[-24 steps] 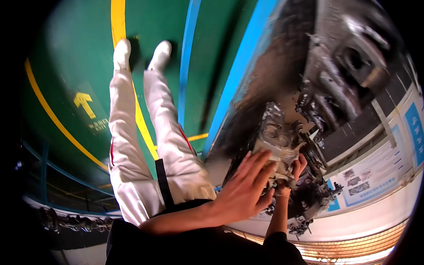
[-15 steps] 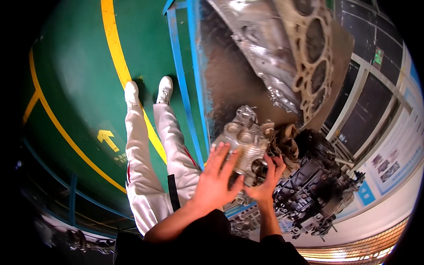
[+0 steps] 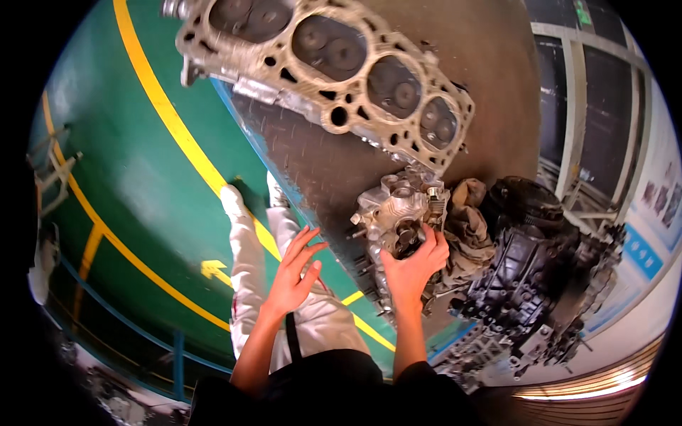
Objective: The person handles an engine cylinder head, turning it over by hand to observe different sides, and points at specific features on the head and another engine block while standing at a workbench.
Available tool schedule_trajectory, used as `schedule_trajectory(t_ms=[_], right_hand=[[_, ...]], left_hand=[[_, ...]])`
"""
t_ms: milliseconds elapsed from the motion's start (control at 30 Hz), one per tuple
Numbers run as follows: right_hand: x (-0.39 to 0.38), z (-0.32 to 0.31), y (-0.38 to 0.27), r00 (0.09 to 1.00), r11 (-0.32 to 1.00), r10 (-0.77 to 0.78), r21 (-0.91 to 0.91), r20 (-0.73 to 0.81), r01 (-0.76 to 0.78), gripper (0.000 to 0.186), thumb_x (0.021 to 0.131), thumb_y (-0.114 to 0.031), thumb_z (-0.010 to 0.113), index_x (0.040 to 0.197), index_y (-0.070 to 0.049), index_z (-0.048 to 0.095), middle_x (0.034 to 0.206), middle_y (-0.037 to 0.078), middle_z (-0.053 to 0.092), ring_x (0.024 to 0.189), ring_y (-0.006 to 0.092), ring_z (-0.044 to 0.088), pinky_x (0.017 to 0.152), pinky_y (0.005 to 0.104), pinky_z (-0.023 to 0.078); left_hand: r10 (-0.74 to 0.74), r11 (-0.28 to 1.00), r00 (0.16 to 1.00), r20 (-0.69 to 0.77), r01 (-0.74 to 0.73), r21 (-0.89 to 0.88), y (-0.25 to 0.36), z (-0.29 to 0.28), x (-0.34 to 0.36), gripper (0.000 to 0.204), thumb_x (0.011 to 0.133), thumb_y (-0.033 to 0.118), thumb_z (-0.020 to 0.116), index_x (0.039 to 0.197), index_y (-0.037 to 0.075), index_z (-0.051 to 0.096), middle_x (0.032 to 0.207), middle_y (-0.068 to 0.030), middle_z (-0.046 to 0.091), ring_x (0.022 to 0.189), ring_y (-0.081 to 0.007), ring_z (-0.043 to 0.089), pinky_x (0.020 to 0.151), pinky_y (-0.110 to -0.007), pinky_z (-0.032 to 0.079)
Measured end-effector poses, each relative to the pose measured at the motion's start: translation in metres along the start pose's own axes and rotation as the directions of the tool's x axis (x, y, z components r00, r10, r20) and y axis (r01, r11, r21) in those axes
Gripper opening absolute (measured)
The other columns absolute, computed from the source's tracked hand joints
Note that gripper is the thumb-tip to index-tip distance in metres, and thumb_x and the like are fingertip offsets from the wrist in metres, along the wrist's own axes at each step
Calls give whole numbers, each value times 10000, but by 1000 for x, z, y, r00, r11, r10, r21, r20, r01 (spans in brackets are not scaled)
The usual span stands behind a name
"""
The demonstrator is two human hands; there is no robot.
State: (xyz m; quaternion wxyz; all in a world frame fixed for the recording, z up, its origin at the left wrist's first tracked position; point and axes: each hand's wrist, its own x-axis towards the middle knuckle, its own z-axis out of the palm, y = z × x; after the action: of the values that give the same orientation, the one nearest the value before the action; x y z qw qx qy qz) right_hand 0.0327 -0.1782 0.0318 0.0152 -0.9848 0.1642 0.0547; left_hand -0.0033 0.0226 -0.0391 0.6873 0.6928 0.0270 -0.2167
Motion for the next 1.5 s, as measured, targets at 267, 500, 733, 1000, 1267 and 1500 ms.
schedule_trajectory(t_ms=[267,500,733,1000,1267,1500], right_hand=[[20,-46,13,980,944,-24,327,198,-43,692,636,-229,696,1212,-37,366,1236,189,339,1171,366,285,961,474,240],[111,-86,-17,987,856,-133,492,-91,161,389,710,-173,641,1057,-54,511,1036,128,504,994,322,477,840,412,377],[173,-70,-45,937,821,-349,484,7,302,261,704,-178,628,930,-71,555,941,115,527,881,318,542,733,404,453],[190,-75,-70,956,942,-256,257,140,215,335,657,-239,663,903,-45,546,966,131,548,895,316,555,738,417,463],[197,-94,-91,947,997,-73,1,313,77,343,598,-273,671,860,-57,622,956,152,587,914,309,569,754,406,471],[195,-93,-97,948,996,-92,16,305,91,399,607,-268,683,910,-27,587,975,152,593,913,309,572,758,410,474]], left_hand=[[-134,824,982,-132,185,536,-17,-76,-52,216,772,95,553,973,17,568,1055,-168,546,1002,-349,489,869,-395,397],[-211,566,766,-608,603,563,-37,-191,-168,143,752,112,542,840,28,617,866,-176,587,838,-361,539,763,-421,430],[-259,495,564,-784,775,394,-57,-233,-273,224,780,220,517,819,35,635,836,-198,592,786,-373,556,719,-436,456],[-393,616,519,-759,762,203,-36,-245,-256,246,792,211,518,905,26,633,854,-171,630,843,-308,600,749,-364,460],[-469,637,538,-700,756,154,-28,-322,-212,324,790,280,486,952,32,617,943,-177,616,918,-336,576,794,-366,441],[-465,638,600,-650,737,223,-1,-366,-143,367,789,315,484,988,29,597,948,-204,599,932,-363,560,807,-386,433]])
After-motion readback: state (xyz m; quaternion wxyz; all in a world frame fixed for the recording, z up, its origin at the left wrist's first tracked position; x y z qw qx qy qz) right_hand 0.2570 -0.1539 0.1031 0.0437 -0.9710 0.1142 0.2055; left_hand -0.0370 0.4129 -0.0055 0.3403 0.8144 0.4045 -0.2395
